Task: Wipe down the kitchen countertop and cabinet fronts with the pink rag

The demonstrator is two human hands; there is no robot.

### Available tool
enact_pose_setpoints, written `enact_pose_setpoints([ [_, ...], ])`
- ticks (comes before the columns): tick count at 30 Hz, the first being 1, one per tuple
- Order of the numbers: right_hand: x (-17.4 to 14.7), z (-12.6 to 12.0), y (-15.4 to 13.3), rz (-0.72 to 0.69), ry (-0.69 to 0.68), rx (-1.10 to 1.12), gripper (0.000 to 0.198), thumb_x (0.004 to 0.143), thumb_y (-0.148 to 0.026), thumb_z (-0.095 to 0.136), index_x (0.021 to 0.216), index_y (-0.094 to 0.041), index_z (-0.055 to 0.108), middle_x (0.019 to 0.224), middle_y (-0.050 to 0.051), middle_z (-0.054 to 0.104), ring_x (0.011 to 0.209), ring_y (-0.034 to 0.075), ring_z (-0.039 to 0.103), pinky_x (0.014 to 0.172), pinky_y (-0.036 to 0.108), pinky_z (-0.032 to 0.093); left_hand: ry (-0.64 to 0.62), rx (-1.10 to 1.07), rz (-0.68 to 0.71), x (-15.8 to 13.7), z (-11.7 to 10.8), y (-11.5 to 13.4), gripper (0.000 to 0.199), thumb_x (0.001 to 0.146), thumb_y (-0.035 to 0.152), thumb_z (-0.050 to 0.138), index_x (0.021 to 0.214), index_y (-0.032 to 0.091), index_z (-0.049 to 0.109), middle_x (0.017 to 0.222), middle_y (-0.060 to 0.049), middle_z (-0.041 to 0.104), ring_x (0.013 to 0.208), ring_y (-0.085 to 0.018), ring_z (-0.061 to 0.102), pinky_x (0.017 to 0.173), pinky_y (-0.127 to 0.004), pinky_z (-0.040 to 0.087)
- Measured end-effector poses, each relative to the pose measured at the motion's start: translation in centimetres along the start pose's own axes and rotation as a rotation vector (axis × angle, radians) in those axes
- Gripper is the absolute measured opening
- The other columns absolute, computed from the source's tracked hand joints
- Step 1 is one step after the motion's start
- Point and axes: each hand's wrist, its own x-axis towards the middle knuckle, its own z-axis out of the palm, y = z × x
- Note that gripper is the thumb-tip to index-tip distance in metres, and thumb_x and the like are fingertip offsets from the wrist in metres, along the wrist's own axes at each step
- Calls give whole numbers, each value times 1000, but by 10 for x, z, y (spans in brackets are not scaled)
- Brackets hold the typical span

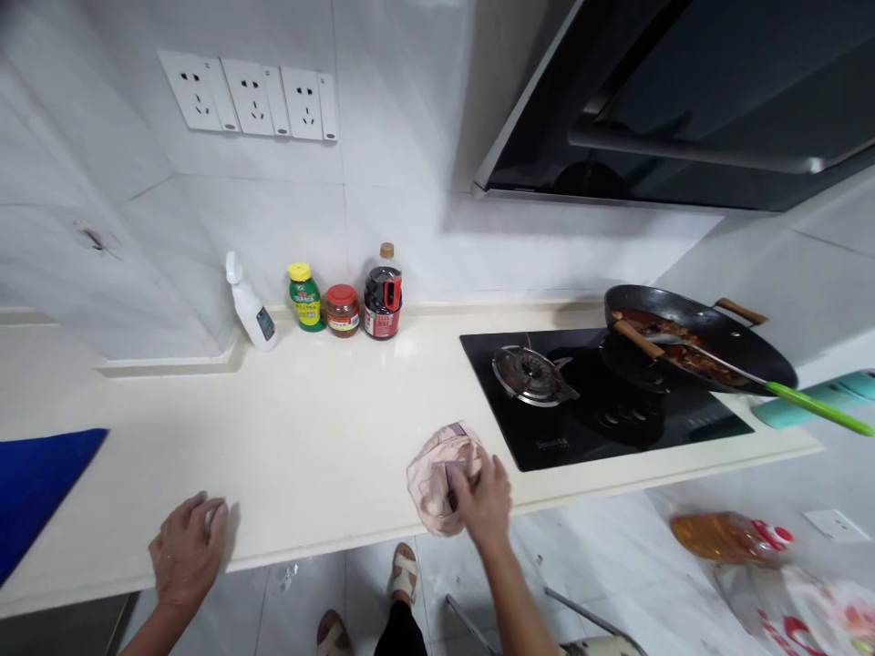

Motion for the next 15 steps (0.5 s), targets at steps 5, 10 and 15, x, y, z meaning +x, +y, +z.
enact_pose_setpoints([
  [5, -7, 51, -76, 41, -150, -373, 61, 91, -54, 52, 145, -24, 52, 162, 21, 25, 142, 48, 29, 109, 67, 23, -38, 13, -46, 1, -3, 4, 42, 101, 45, 34, 107, 20, 68, 134, -15, 59, 129, -33, 50, 102, -54, 41],
  [10, -38, 75, -141, -303, -380, -207, 54, 91, -53, 57, 142, -32, 55, 163, 12, 29, 144, 47, 25, 111, 65, 20, -111, 30, -78, 4, -5, 7, 42, 100, 45, 35, 110, 20, 67, 136, -15, 57, 132, -34, 48, 103, -56, 40],
  [15, -59, 87, -154, -746, -549, 4, 46, 93, -56, 57, 136, -41, 57, 162, -1, 34, 143, 34, 28, 115, 57, 20, -121, 37, -82, 6, -5, 5, 42, 99, 44, 35, 112, 20, 67, 137, -15, 57, 131, -35, 49, 103, -58, 39],
])
